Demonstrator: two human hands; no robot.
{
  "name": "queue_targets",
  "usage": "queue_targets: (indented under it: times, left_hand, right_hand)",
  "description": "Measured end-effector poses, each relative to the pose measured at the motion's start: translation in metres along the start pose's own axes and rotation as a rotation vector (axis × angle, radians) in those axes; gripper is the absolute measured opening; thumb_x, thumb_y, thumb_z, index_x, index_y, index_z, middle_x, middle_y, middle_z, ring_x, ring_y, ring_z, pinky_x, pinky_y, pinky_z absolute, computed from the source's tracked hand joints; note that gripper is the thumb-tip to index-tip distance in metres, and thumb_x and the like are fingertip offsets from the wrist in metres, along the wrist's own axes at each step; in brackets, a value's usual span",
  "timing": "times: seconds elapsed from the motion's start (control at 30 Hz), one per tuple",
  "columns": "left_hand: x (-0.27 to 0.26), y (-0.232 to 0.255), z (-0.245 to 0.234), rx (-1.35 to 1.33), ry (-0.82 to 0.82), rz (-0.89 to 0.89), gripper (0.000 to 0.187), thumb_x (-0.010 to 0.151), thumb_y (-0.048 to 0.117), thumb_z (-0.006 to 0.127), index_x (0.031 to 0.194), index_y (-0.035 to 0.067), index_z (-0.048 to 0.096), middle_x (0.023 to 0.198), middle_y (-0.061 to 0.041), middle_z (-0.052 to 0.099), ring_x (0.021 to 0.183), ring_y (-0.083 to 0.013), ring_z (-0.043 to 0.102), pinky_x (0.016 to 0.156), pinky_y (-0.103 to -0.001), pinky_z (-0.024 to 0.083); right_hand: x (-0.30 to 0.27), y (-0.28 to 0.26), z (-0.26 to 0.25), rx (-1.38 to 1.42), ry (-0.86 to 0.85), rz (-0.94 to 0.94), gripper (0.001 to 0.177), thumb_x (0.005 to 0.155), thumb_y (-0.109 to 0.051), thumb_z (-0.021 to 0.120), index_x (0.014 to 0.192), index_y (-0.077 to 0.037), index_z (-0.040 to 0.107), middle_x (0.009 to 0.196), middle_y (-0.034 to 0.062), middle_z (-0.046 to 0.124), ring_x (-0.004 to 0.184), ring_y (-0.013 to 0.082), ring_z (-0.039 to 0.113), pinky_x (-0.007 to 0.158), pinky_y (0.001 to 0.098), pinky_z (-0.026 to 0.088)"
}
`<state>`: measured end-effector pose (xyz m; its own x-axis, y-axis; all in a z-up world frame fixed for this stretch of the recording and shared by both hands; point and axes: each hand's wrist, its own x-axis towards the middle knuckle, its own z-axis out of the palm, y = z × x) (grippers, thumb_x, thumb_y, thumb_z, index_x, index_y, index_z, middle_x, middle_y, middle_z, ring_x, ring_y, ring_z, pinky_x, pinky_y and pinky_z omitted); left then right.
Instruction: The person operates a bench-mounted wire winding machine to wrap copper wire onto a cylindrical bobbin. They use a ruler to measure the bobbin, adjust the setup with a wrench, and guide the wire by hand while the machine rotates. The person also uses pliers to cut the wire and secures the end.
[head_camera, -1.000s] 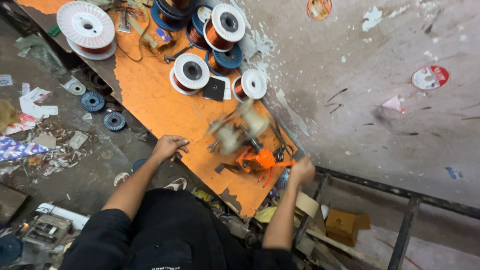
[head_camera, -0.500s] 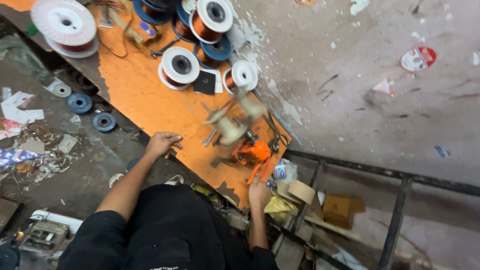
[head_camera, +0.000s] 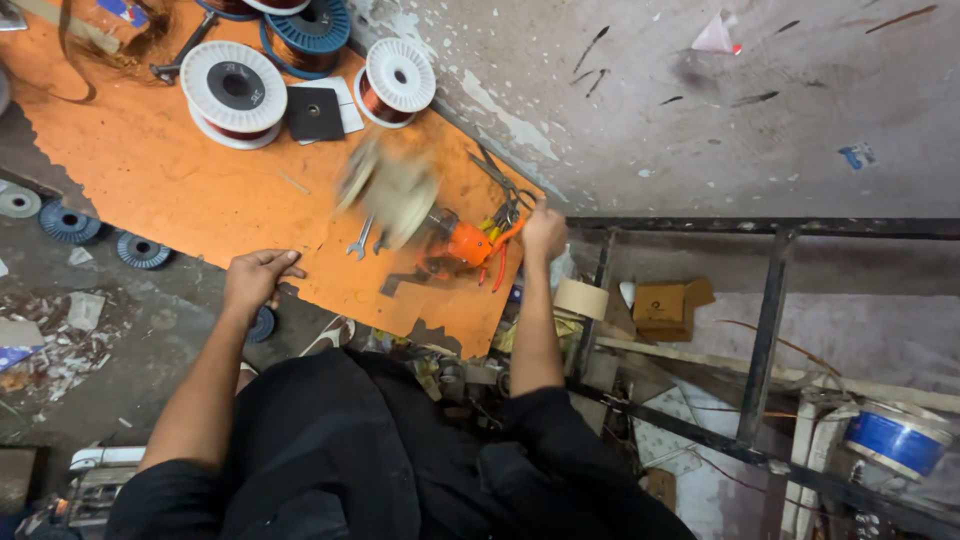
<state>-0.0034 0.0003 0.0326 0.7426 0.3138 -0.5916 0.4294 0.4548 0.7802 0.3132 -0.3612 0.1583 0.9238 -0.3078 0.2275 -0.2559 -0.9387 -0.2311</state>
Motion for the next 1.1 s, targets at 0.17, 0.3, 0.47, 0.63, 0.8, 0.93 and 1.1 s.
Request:
queue_targets:
  times: [0.17, 0.3, 0.47, 0.63, 0.8, 0.93, 1.1]
  left_hand:
    - [-0.001, 0.002, -0.003, -0.021, -0.023, -0.016, 0.026, 0.096, 0.023, 0.070, 0.106, -0.001, 0.075, 0.084, -0.009, 0.077, 0.034, -0.0109, 0.043, 0.032, -0.027, 0.032]
    - [0.005, -0.002, -0.004, 0.001, -0.023, 0.026, 0.027, 0.097, 0.023, 0.070, 0.105, -0.002, 0.076, 0.085, -0.010, 0.077, 0.036, -0.0101, 0.045, 0.034, -0.027, 0.034]
    - [0.014, -0.022, -0.006, -0.018, -0.032, 0.047, 0.028, 0.097, 0.023, 0.071, 0.106, -0.003, 0.075, 0.087, -0.011, 0.078, 0.037, -0.0116, 0.047, 0.034, -0.028, 0.036]
    - [0.022, -0.028, -0.005, -0.033, -0.068, 0.013, 0.031, 0.096, 0.025, 0.069, 0.111, -0.003, 0.074, 0.089, -0.011, 0.078, 0.041, -0.0111, 0.057, 0.035, -0.028, 0.041]
    - [0.020, -0.024, -0.007, -0.010, -0.049, -0.002, 0.032, 0.095, 0.026, 0.069, 0.112, 0.000, 0.075, 0.087, -0.011, 0.080, 0.038, -0.0136, 0.052, 0.035, -0.029, 0.040]
    - [0.015, -0.016, -0.010, -0.025, -0.032, -0.008, 0.033, 0.095, 0.026, 0.070, 0.113, -0.001, 0.075, 0.087, -0.012, 0.080, 0.038, -0.0127, 0.051, 0.035, -0.028, 0.040]
    - [0.015, -0.011, -0.002, 0.005, -0.024, 0.004, 0.031, 0.097, 0.025, 0.069, 0.113, 0.000, 0.074, 0.088, -0.009, 0.078, 0.042, -0.0085, 0.057, 0.035, -0.027, 0.039]
  right_hand:
    - [-0.039, 0.019, 0.062, -0.070, -0.345, -0.051, 0.065, 0.099, -0.063, 0.040, 0.105, -0.010, 0.077, 0.105, 0.0238, 0.073, 0.102, 0.0445, 0.068, 0.084, 0.0567, 0.052]
    - [-0.122, 0.057, 0.055, -0.044, -0.418, -0.273, 0.053, 0.083, -0.056, 0.050, 0.095, -0.012, 0.077, 0.092, 0.0220, 0.074, 0.091, 0.0443, 0.070, 0.075, 0.0574, 0.053]
    - [-0.189, 0.083, -0.015, -0.184, -0.398, -0.221, 0.069, 0.104, -0.055, 0.034, 0.082, -0.006, 0.077, 0.084, 0.0256, 0.071, 0.084, 0.0487, 0.067, 0.076, 0.0601, 0.050]
    - [-0.158, 0.075, -0.087, -0.160, -0.186, -0.232, 0.067, 0.097, -0.058, 0.044, 0.075, -0.004, 0.076, 0.071, 0.0256, 0.068, 0.066, 0.0465, 0.067, 0.065, 0.0576, 0.049]
    - [-0.062, 0.040, -0.082, 0.011, 0.164, -0.342, 0.058, 0.101, -0.049, 0.055, 0.074, -0.001, 0.074, 0.069, 0.0254, 0.065, 0.062, 0.0466, 0.064, 0.059, 0.0570, 0.045]
    - [-0.004, 0.011, -0.042, 0.092, 0.081, -0.220, 0.059, 0.102, -0.048, 0.054, 0.072, -0.001, 0.072, 0.068, 0.0236, 0.066, 0.059, 0.0459, 0.064, 0.058, 0.0593, 0.044]
    - [-0.004, -0.004, 0.031, -0.049, -0.112, -0.014, 0.056, 0.094, -0.054, 0.053, 0.093, -0.004, 0.077, 0.096, 0.0259, 0.072, 0.095, 0.0486, 0.069, 0.080, 0.0594, 0.053]
